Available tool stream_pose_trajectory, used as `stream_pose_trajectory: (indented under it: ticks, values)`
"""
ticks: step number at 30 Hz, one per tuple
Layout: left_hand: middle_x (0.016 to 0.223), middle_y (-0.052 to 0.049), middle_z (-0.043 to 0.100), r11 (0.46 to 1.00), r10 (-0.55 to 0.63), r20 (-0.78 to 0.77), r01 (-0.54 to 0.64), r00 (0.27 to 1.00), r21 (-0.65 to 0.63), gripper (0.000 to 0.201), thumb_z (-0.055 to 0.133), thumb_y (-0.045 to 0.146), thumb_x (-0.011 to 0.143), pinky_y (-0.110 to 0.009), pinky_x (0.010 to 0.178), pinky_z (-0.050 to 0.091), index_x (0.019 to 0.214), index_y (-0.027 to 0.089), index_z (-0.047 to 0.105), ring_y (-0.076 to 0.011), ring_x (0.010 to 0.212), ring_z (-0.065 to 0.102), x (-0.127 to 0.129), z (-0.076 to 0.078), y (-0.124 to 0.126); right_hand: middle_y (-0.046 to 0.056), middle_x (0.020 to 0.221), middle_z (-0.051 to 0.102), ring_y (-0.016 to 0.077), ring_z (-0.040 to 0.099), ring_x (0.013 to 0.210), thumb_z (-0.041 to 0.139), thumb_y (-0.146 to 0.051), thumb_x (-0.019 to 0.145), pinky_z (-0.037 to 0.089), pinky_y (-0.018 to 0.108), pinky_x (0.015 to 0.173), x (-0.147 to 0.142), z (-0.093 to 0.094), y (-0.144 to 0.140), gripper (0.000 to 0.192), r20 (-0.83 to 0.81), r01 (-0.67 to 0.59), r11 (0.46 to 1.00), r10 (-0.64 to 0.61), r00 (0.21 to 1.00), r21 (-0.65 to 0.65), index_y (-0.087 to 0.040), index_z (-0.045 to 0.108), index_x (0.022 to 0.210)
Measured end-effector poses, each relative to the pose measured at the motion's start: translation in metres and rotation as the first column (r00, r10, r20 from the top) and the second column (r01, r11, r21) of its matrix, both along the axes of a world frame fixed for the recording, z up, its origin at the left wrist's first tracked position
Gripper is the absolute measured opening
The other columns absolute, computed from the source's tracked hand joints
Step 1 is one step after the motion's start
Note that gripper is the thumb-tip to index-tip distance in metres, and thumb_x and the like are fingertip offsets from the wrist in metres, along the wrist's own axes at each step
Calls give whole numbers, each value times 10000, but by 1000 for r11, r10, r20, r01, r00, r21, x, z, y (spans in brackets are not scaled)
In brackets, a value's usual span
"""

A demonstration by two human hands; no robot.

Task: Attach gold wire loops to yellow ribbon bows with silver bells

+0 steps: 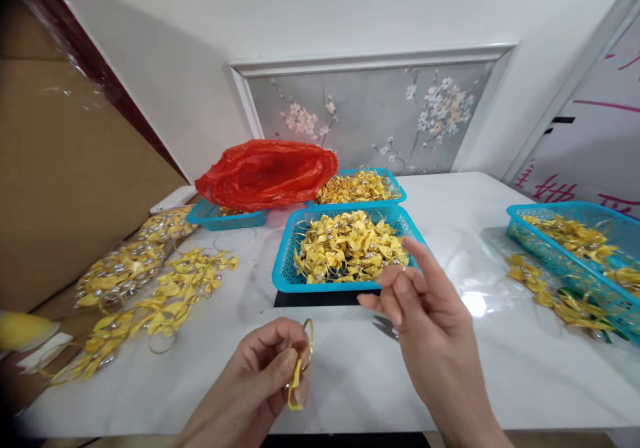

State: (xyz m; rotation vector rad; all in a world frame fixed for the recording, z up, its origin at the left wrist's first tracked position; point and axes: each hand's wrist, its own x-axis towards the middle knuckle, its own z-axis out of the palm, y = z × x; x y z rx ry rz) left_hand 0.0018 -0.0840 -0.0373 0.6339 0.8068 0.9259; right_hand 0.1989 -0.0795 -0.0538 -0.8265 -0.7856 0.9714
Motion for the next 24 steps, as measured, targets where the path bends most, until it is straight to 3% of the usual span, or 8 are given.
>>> stream_pose_trajectory:
  ticks: [2,4,7,9,14,17,19,24]
  values:
    - [604,24,634,998,-43,76,45,996,-34,262,908,305,668,-145,461,442,820,152,759,-42,443,545,-1,-2,2,-5,832,626,96,573,595,601,-324,969,574,266,658,0,-5,-3,145,286,-117,993,106,952,23,-324,736,1022]
    - [565,41,589,990,-84,177,102,981,-97,262,889,309,701,-129,428,400,851,142,754,-27,415,506,0,-2,6,16,831,621,122,598,618,519,-309,1003,531,264,598,-3,-5,-6,218,488,-262,965,242,838,-29,-279,735,992]
    - [546,53,556,958,-106,333,186,937,-219,222,880,248,725,-86,411,349,819,109,735,9,398,446,3,-1,10,28,937,625,134,590,677,561,-253,963,500,260,598,-10,5,-6,215,623,-360,928,339,705,-98,-286,692,1129]
    - [535,58,547,937,-98,398,220,912,-271,227,894,226,704,-65,400,330,748,94,714,27,381,414,6,-1,11,28,898,630,150,579,713,607,-221,928,482,262,612,-16,13,-4,165,689,-397,912,354,632,-105,-259,713,1049]
    - [686,-20,658,925,-85,234,164,969,-342,299,827,381,767,-121,438,448,804,109,707,-81,539,624,2,-8,7,5,743,602,150,578,704,540,-192,956,443,270,624,-27,20,4,237,796,-389,915,311,519,-105,-208,640,742]
    - [1007,-91,723,991,-23,-67,14,997,-133,368,643,503,892,-285,641,581,1037,171,708,-230,907,699,-7,-13,1,-3,729,602,136,559,648,549,-176,928,404,255,564,-28,14,6,211,825,-336,927,319,465,-169,-200,603,726]
    - [1119,-101,721,997,58,-303,-40,951,67,381,616,514,903,-325,781,570,1068,186,716,-265,1053,660,-12,-16,-1,-5,703,598,130,532,605,553,-180,915,377,249,526,-29,10,7,204,826,-302,933,323,462,-196,-197,602,718]
    - [899,-53,770,922,152,-537,78,830,380,218,701,249,838,-299,816,548,1050,199,686,-222,891,716,-11,-27,6,-12,636,572,128,507,562,535,-203,912,372,241,501,-34,0,11,223,825,-251,943,315,469,-217,-193,602,699]
